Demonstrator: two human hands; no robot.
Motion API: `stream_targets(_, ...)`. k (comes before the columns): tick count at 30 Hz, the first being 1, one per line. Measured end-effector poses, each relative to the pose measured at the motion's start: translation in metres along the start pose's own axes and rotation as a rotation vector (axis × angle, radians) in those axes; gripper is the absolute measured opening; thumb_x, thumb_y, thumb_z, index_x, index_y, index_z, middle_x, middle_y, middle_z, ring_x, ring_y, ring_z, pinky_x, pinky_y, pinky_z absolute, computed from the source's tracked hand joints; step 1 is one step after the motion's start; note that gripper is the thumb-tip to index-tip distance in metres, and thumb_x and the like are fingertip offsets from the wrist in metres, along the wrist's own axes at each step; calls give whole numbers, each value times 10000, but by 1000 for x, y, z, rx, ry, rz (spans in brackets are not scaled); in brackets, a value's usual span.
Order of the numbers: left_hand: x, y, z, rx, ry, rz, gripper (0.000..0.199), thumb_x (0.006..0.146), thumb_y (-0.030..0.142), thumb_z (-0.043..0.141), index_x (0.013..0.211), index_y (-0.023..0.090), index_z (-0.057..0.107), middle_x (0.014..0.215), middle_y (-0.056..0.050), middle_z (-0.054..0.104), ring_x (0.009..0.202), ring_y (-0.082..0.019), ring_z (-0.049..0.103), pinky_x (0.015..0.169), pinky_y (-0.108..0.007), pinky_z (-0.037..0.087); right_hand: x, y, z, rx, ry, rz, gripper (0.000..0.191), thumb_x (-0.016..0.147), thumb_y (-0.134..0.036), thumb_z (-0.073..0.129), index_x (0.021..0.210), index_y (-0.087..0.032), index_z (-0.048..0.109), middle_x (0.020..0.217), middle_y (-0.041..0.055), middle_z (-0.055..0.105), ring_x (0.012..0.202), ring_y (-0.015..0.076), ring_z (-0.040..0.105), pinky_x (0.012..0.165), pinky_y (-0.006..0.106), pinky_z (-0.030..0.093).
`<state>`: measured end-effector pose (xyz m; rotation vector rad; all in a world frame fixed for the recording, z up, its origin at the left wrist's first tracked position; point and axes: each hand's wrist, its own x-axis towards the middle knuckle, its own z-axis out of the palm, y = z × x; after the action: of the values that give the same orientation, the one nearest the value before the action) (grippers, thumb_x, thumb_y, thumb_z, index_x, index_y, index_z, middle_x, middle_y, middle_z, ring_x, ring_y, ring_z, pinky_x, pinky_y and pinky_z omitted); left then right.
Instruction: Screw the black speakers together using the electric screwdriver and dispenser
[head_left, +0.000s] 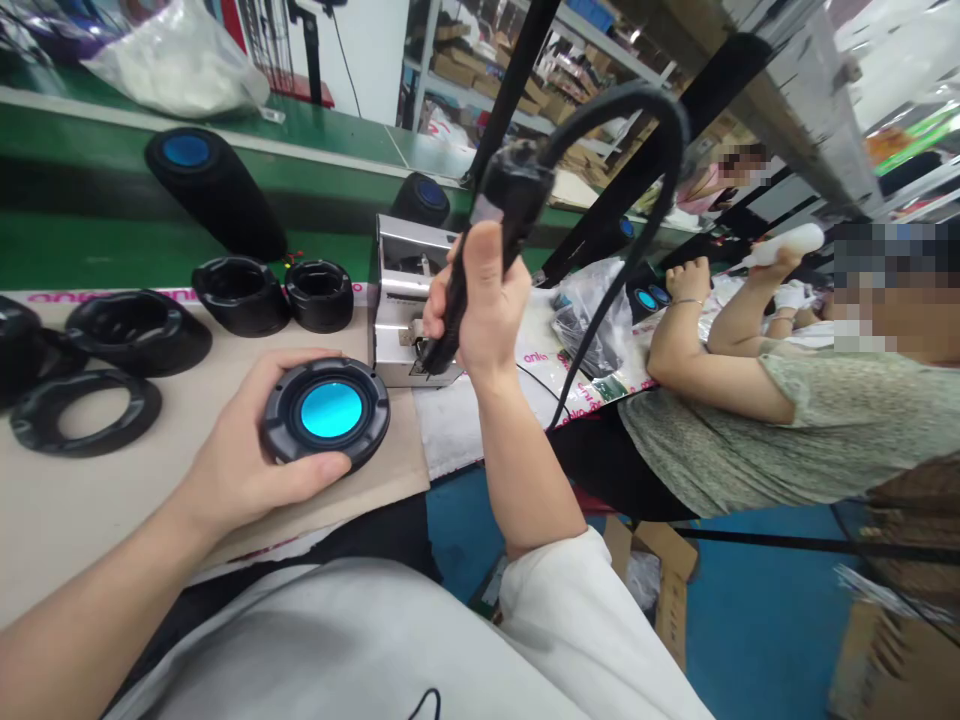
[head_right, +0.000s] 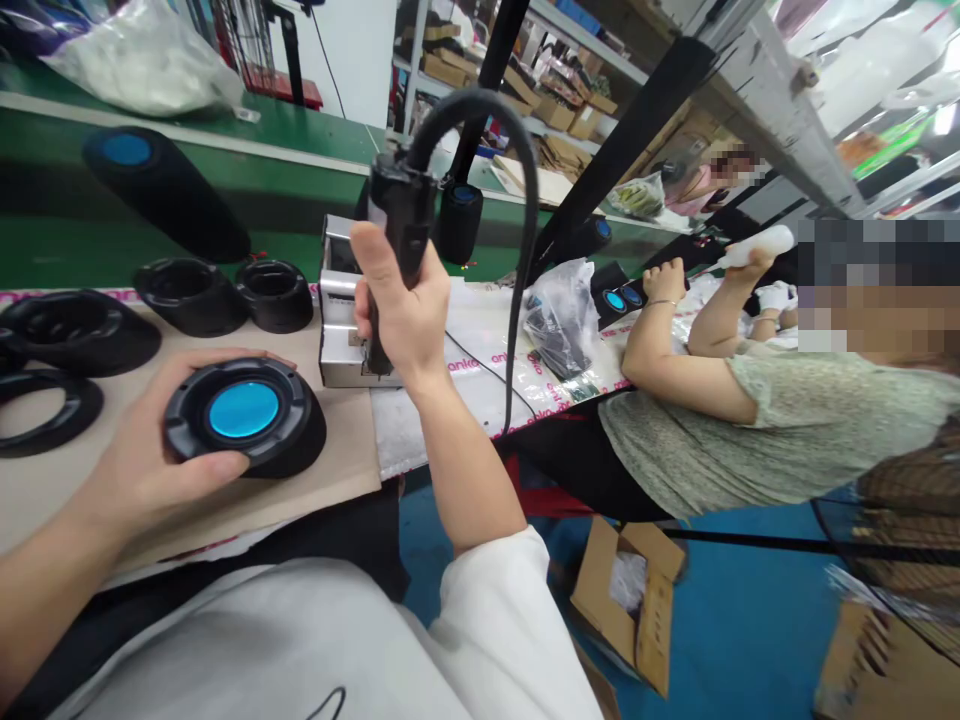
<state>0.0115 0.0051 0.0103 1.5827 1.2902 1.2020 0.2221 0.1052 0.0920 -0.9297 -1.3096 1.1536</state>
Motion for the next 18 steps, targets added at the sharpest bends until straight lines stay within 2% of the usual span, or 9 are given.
stream_targets(5, -2, 8, 3, -7, 23, -30, 746, 691, 517, 908, 1328, 259, 619, 1395, -105, 738, 1292, -378, 693, 1087, -483, 555, 3, -5, -4, 50, 52, -178, 760, 773, -1026, 618, 957, -310, 441, 592, -84, 486, 478, 135, 516, 493, 327, 423)
stream_targets(8, -1, 5, 2, 1, 21, -39, 744, 696, 527, 901, 1330, 257, 622, 1390, -111, 741, 1297, -389, 691, 1081, -493, 559, 12, 4, -1, 12, 83, -225, 841, 683, -1087, 602, 996, -322, 446, 583, -96, 461, 475, 113, 475, 500, 311, 390)
stream_targets(11, 0, 0, 0, 2, -1, -14, 770, 679, 537, 916, 1334, 258, 624, 1369, -113, 752, 1271, -390, 705, 1035, -478, 576, 16, 9, 4, -1, 80, -190, 883, 610, -1102, 642, 970, -319, 450, 581, -94, 461, 497, 115, 480, 502, 311, 387)
stream_targets(18, -1, 8, 2, -10, 12, -35, 738, 709, 506, 900, 1338, 245, 616, 1387, -96, 739, 1275, -360, 702, 1066, -456, 558, 4, -4, -5, 43, -52, -26, 710, 764, -937, 748, 951, -316, 459, 612, -82, 525, 501, 151, 516, 510, 343, 457)
